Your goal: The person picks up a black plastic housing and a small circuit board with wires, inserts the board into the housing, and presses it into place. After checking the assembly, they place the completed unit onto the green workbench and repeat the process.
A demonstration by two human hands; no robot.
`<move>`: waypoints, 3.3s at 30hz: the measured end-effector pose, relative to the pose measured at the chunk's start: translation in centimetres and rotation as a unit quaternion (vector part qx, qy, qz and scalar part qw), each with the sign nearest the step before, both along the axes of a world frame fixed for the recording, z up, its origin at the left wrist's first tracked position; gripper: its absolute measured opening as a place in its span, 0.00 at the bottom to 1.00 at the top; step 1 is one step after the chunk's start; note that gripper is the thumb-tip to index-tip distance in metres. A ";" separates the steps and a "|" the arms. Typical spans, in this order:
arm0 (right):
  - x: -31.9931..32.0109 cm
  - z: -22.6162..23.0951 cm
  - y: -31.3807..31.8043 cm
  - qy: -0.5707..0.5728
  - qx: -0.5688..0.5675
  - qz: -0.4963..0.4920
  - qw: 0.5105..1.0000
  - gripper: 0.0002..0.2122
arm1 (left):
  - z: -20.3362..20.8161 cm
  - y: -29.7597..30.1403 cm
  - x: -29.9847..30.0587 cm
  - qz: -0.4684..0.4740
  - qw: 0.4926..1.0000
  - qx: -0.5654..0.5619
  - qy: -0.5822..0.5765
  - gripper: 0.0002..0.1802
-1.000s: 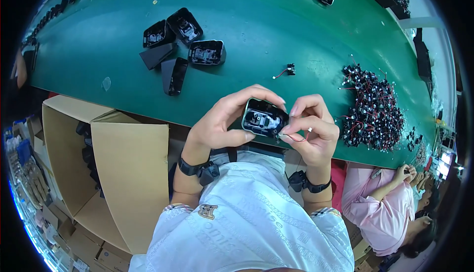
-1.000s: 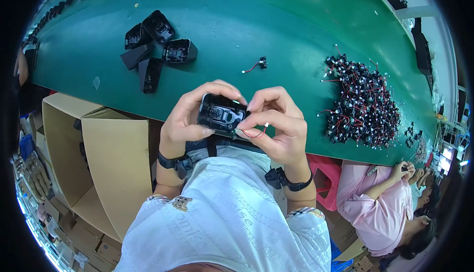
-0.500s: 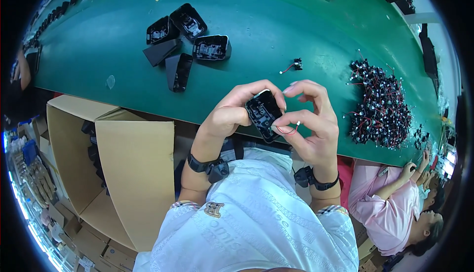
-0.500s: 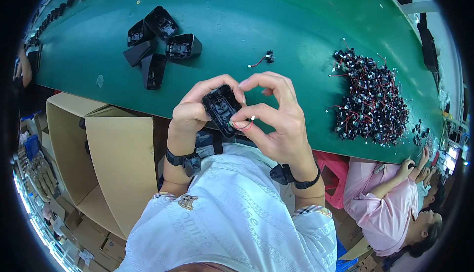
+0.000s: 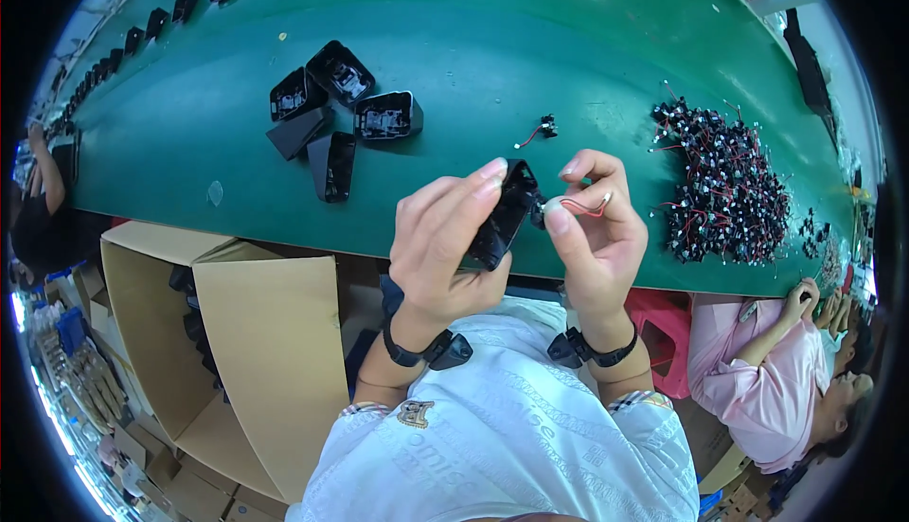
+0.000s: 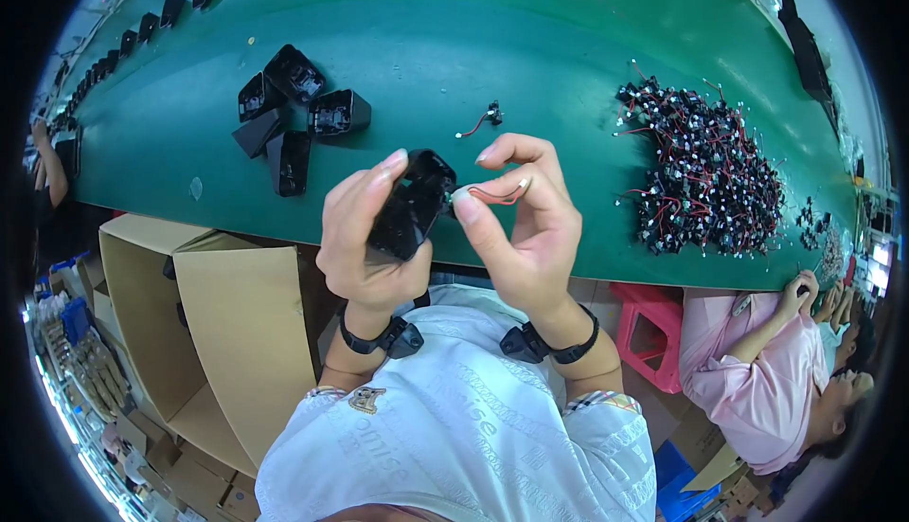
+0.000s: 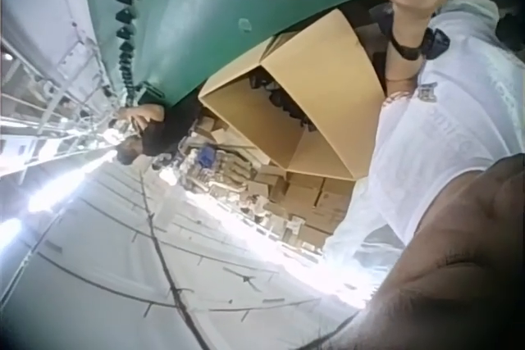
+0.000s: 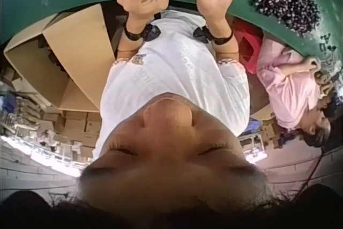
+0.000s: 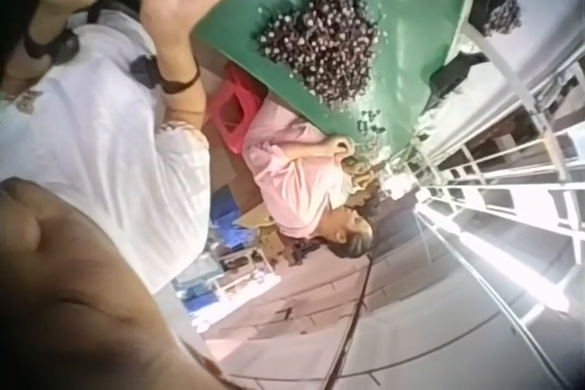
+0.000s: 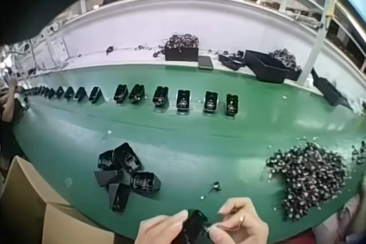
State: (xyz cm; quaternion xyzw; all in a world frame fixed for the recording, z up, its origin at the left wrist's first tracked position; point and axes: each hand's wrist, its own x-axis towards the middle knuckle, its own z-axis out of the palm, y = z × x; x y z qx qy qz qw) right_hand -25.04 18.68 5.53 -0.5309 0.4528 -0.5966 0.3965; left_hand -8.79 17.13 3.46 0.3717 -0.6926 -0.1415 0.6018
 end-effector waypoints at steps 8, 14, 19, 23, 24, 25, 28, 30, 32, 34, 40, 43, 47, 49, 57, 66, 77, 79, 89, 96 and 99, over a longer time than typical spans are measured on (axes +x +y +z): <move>2.4 -0.5 -0.1 0.093 -0.049 -0.070 0.992 0.05 | -0.2 0.7 -1.3 0.076 0.997 -0.006 0.011 0.32; 4.3 -2.1 -0.3 -0.031 -0.047 -0.059 0.997 0.03 | -0.8 0.4 -2.2 0.031 0.995 -0.002 0.092 0.29; 4.1 -2.1 -1.1 0.004 -0.033 -0.049 0.998 0.02 | -1.2 0.7 -1.3 -0.068 0.956 0.143 0.245 0.33; 2.3 -0.1 -1.1 0.158 -0.033 -0.002 0.987 0.06 | -0.2 0.3 -0.1 -0.111 0.908 0.237 0.326 0.32; 1.4 -0.1 -0.9 0.194 -0.082 -0.010 0.977 0.10 | 0.1 0.3 0.4 -0.146 0.875 0.279 0.369 0.32; 0.7 0.2 -0.7 0.188 -0.089 -0.032 0.978 0.10 | 0.1 0.1 0.8 -0.167 0.856 0.302 0.385 0.33; -1.2 1.3 -0.6 0.146 -0.044 0.007 0.988 0.13 | -0.3 -0.5 2.0 -0.230 0.850 0.299 0.367 0.32; -1.4 2.5 -0.9 0.109 0.009 0.068 0.992 0.15 | -0.6 -0.7 2.1 -0.243 0.850 0.287 0.368 0.31; -1.1 3.7 -1.2 0.013 0.211 0.222 0.952 0.21 | -0.8 -1.0 2.2 -0.291 0.886 0.208 0.295 0.30; -0.9 3.5 -1.7 -0.009 0.270 0.250 0.930 0.22 | -0.3 -0.9 2.1 -0.272 0.886 0.227 0.300 0.30; -0.1 1.3 -1.4 -0.105 0.299 0.272 0.908 0.16 | -0.3 -1.3 2.8 -0.291 0.906 0.232 0.201 0.31; 0.0 0.8 -1.0 -0.129 0.314 0.260 0.904 0.16 | -1.2 -1.5 2.0 -0.316 0.891 0.231 0.231 0.31; -0.3 1.2 -0.4 -0.035 0.316 0.226 0.921 0.21 | -1.6 -1.6 1.9 -0.325 0.870 0.268 0.256 0.31; -1.4 2.3 -0.1 0.031 0.250 0.217 0.943 0.23 | -1.4 -1.7 1.8 -0.341 0.845 0.289 0.293 0.33; -1.6 3.6 -0.4 0.425 -0.123 0.155 0.883 0.19 | -0.2 -2.5 2.4 -0.436 0.700 0.467 0.318 0.41; -1.3 4.3 -0.2 0.449 -0.145 0.187 0.862 0.17 | 0.3 -2.6 1.2 -0.443 0.678 0.508 0.293 0.47; -6.9 -1.4 -2.2 -0.176 0.060 0.274 0.944 0.25 | 1.5 -1.7 0.1 -0.374 0.748 0.449 0.315 0.29; -7.0 -2.5 -1.4 -0.242 0.118 0.234 0.934 0.31 | 0.7 -1.7 0.3 -0.355 0.766 0.438 0.308 0.27; -10.1 3.9 -12.8 0.455 -0.131 0.073 0.878 0.14 | -1.6 -3.9 0.8 0.075 0.992 0.092 -0.051 0.17; -16.8 1.2 -27.1 0.702 -0.074 -0.026 0.708 0.12 | -2.4 -4.2 0.8 0.147 0.984 0.033 -0.098 0.10; -17.4 0.1 -28.8 0.715 -0.070 -0.029 0.695 0.11 | -2.7 -4.1 1.0 0.149 0.984 0.034 -0.096 0.10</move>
